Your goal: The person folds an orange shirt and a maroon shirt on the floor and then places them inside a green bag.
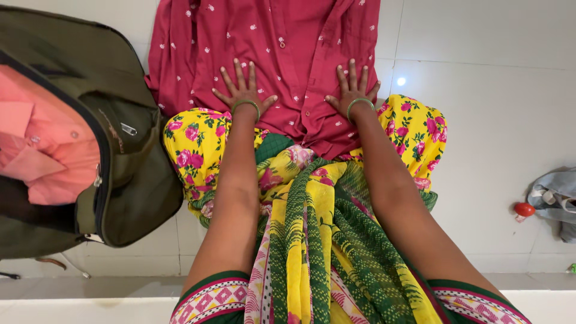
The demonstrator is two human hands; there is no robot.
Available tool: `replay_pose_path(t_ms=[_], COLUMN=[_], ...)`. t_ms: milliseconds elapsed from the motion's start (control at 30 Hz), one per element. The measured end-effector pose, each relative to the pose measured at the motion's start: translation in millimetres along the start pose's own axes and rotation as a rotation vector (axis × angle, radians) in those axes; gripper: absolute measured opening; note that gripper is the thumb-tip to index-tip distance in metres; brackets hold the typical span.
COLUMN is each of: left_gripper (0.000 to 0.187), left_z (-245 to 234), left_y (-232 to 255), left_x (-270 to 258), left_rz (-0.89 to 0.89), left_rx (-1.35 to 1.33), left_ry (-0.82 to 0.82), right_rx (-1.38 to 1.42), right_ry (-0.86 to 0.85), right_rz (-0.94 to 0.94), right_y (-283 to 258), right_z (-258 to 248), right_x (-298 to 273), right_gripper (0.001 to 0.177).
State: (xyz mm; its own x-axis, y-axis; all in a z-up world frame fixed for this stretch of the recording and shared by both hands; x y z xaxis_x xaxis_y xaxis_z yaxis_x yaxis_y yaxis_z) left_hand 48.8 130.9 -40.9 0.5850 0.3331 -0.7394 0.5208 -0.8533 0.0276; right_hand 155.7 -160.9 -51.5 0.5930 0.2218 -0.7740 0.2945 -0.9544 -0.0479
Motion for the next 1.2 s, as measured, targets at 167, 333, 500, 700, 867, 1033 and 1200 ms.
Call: replay_pose_path(t_ms=[167,333,500,700,867,1033,1200], left_gripper=[0.117,0.096,0.085,0.080,0.038,0.031,0.026], left_z=[15,20,54,56,-3,-56,-60], left_y=[-1,46,86,84,84,90,85], left_x=[-8,-8,-23,-39,-39,5,63], left_rz=[-0.030,0.304,0.515,0.460,0.688,0.681,0.436], left_rx=[-0.020,0.133,0.207,0.296,-0.185,-0.553,-0.628], left_ry=[0.006,0.422,0.210,0.156,0.527,0.711,0.613], right_rx=[-0.011,-0.102,-0.036,-0.034,0.176,0.365,0.504], right_ry=[0.062,0.681,0.509,0.516,0.752,0.851,0.733], right_rz=[-0.017,-0.193,-0.473,-0.468,-0.537,-0.571,-0.464], right_y=[0,-18,-54,-58,-60,-65,-58], right_z=[7,-7,15,14,-30,-80,-91], right_x=[-10,-25,-32,-46,-47,-18,26], right_gripper=[0.102,0.071,0.067,0.053,0.039,0.038,0.036])
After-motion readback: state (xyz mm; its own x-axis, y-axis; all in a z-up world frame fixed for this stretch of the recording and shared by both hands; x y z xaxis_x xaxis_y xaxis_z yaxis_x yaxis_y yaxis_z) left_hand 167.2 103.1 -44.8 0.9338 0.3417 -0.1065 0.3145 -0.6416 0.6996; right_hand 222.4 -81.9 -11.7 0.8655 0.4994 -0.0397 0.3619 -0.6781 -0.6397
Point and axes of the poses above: each hand's wrist, its own x-axis towards the middle knuckle, its own z-axis out of the palm, y = z × x, the point moved 9 cm from there along x, towards the middle knuckle, and after that the axes turned 10 degrees about -y, right-handed, at the moved point
